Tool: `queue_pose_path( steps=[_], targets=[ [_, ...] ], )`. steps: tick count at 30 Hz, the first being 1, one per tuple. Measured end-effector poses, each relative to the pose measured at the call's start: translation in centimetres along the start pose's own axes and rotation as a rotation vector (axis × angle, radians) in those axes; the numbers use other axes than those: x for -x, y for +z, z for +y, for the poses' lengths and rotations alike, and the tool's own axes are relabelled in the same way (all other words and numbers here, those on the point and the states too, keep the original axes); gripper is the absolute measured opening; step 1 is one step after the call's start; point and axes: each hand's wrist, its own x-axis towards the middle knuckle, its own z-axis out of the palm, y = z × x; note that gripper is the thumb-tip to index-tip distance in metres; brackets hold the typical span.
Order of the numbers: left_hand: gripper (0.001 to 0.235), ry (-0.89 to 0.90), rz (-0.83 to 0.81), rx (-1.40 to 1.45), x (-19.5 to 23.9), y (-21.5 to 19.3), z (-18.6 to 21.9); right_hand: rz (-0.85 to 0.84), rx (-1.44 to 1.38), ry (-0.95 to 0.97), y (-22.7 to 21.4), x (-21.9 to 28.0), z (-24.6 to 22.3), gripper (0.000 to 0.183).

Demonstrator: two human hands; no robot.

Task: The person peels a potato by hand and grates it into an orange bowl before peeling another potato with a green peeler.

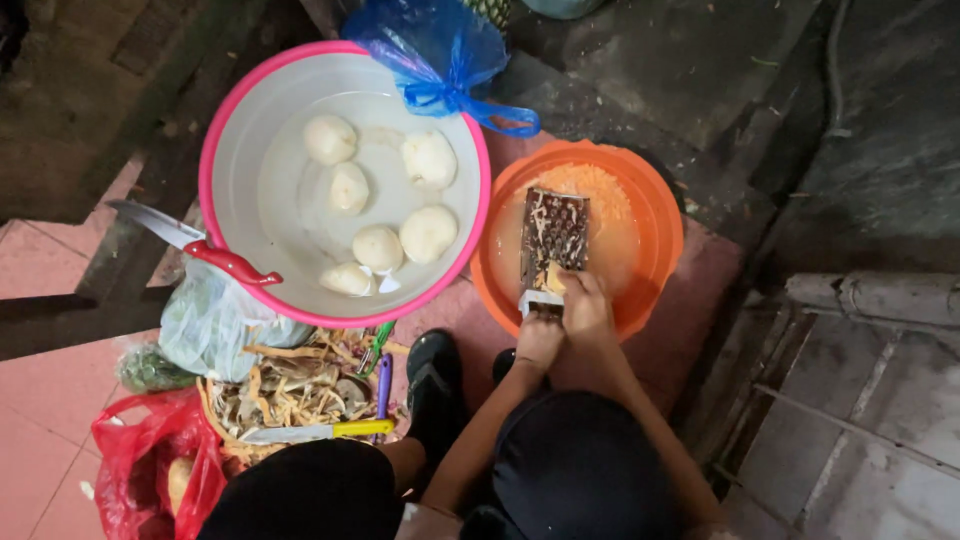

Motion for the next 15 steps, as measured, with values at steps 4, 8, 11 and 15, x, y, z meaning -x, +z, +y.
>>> queue_pose_path(
  steps=[4,8,11,15],
  targets=[
    [0.034,-0.04,0.008,0.076,-2.0,-6.5,0.0,0.056,-0.056,0.061,5.0,-5.1,4.2,0.041],
    [0.042,-0.019,0.321,0.016,-3.7,-12.0,-0.5,0.089,0.023,-0.03,7.3,-11.8,7.6,0.045],
    [0.041,-0.016,0.133,0.071,-2.9,-8.9,-0.5,-0.055,-0.1,0.071,3.2,-8.7,4.0,0.042],
    [0.019,0.004,-0.158,-0.089,0.7,6.6,-0.8,-0.141,-0.332,0.431,3.1,-1.5,1.4,0.014]
  ],
)
